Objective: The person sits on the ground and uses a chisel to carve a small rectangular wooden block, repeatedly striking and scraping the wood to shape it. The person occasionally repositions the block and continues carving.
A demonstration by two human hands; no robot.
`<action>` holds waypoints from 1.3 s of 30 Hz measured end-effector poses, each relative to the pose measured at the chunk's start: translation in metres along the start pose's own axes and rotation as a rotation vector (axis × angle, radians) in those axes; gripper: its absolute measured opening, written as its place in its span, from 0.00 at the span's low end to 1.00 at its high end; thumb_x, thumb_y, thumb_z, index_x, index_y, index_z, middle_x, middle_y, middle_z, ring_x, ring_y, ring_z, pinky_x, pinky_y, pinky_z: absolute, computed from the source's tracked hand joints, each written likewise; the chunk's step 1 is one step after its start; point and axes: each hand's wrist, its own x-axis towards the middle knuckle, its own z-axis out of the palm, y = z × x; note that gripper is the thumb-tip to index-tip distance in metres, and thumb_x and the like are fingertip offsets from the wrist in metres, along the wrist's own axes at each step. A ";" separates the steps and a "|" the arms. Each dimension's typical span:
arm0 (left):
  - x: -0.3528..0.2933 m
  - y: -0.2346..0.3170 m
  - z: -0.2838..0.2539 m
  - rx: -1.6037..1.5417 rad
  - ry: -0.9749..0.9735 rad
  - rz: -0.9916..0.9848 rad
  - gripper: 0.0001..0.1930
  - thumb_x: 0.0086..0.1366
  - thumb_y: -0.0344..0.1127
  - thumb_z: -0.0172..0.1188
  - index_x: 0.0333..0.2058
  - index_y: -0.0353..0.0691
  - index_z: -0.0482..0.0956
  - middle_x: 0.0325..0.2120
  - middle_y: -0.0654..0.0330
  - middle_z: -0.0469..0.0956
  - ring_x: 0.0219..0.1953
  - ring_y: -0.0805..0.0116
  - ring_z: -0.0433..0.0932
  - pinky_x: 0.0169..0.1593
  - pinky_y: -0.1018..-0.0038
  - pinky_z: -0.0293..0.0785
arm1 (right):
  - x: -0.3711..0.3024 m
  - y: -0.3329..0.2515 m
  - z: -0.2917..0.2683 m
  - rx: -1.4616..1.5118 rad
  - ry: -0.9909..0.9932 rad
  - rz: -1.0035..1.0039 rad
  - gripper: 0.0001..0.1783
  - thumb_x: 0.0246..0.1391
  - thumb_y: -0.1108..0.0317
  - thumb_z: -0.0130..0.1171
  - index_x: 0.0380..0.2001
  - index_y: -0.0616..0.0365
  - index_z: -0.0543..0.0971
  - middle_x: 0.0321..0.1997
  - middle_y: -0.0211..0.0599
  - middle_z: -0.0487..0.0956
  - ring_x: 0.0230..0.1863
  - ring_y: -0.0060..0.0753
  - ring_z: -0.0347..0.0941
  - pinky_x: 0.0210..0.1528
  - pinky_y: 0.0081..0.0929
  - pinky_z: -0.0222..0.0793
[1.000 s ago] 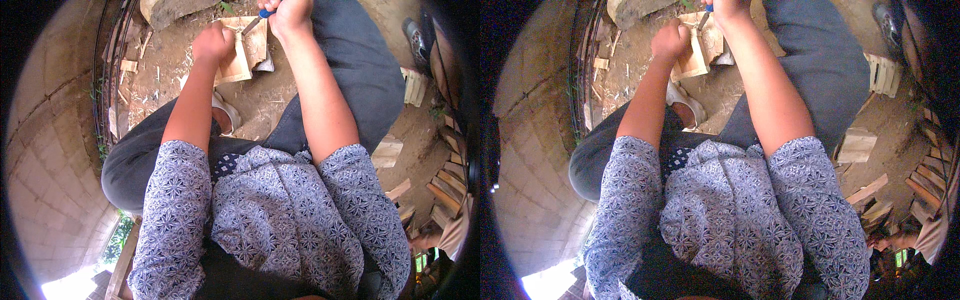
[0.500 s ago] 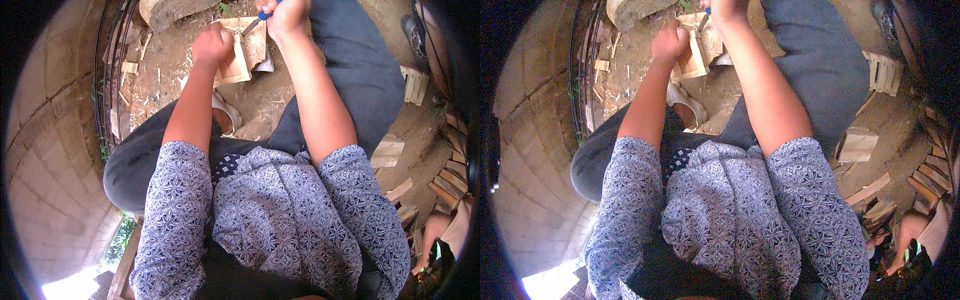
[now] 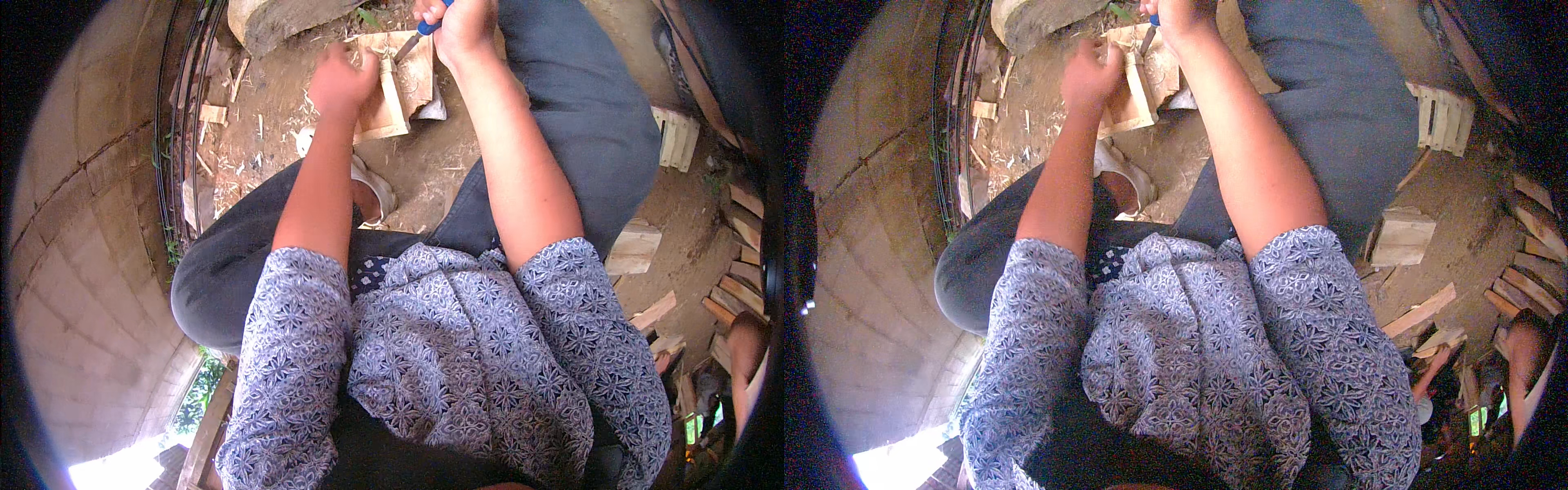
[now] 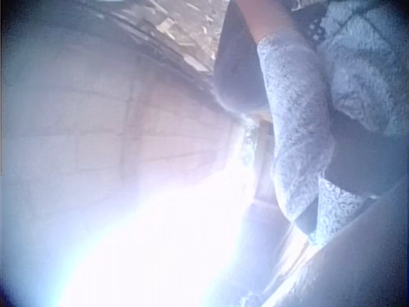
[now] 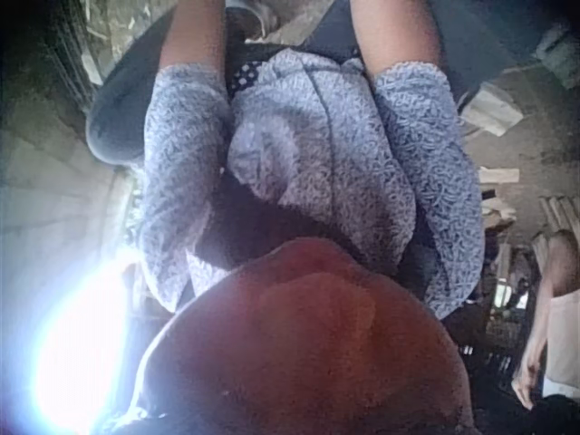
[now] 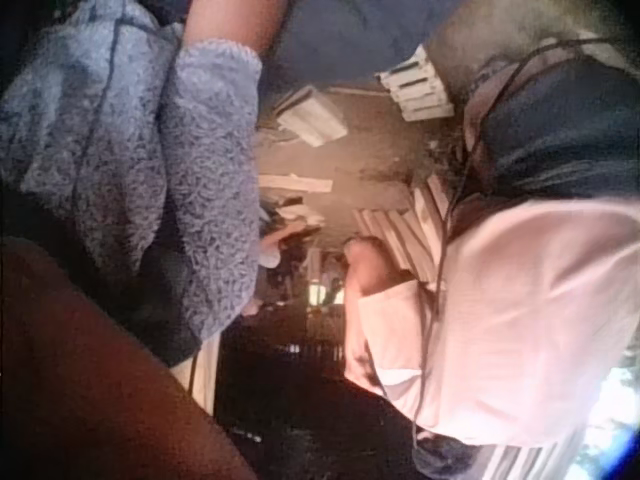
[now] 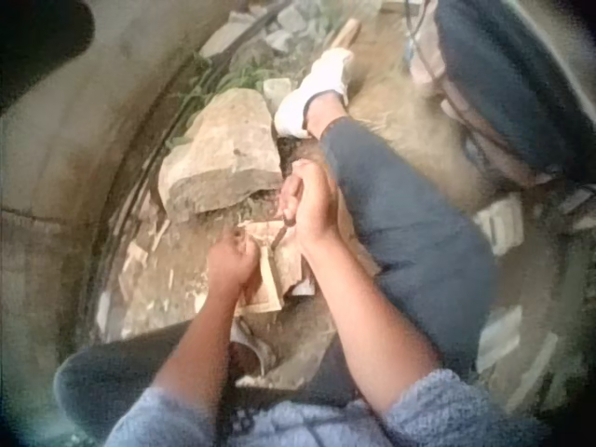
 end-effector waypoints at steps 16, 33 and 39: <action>0.014 -0.024 0.008 -0.086 0.005 -0.132 0.29 0.66 0.53 0.40 0.43 0.35 0.84 0.40 0.36 0.82 0.46 0.35 0.81 0.52 0.47 0.76 | -0.011 -0.076 0.027 0.168 -0.053 -0.054 0.18 0.58 0.54 0.48 0.19 0.51 0.66 0.09 0.27 0.60 0.09 0.27 0.55 0.15 0.27 0.54; 0.012 -0.014 0.000 -0.046 -0.037 -0.101 0.28 0.65 0.50 0.39 0.45 0.35 0.82 0.40 0.37 0.82 0.46 0.35 0.81 0.52 0.48 0.75 | -0.007 0.005 -0.003 -0.258 -0.098 -0.316 0.18 0.58 0.57 0.48 0.16 0.53 0.66 0.09 0.29 0.62 0.10 0.26 0.57 0.15 0.26 0.55; 0.009 -0.020 0.000 -0.051 -0.009 -0.090 0.27 0.65 0.50 0.39 0.44 0.36 0.83 0.40 0.37 0.82 0.46 0.36 0.81 0.53 0.48 0.75 | -0.010 -0.015 0.008 0.004 0.058 -0.034 0.19 0.58 0.57 0.48 0.16 0.52 0.66 0.09 0.29 0.62 0.10 0.27 0.57 0.15 0.26 0.55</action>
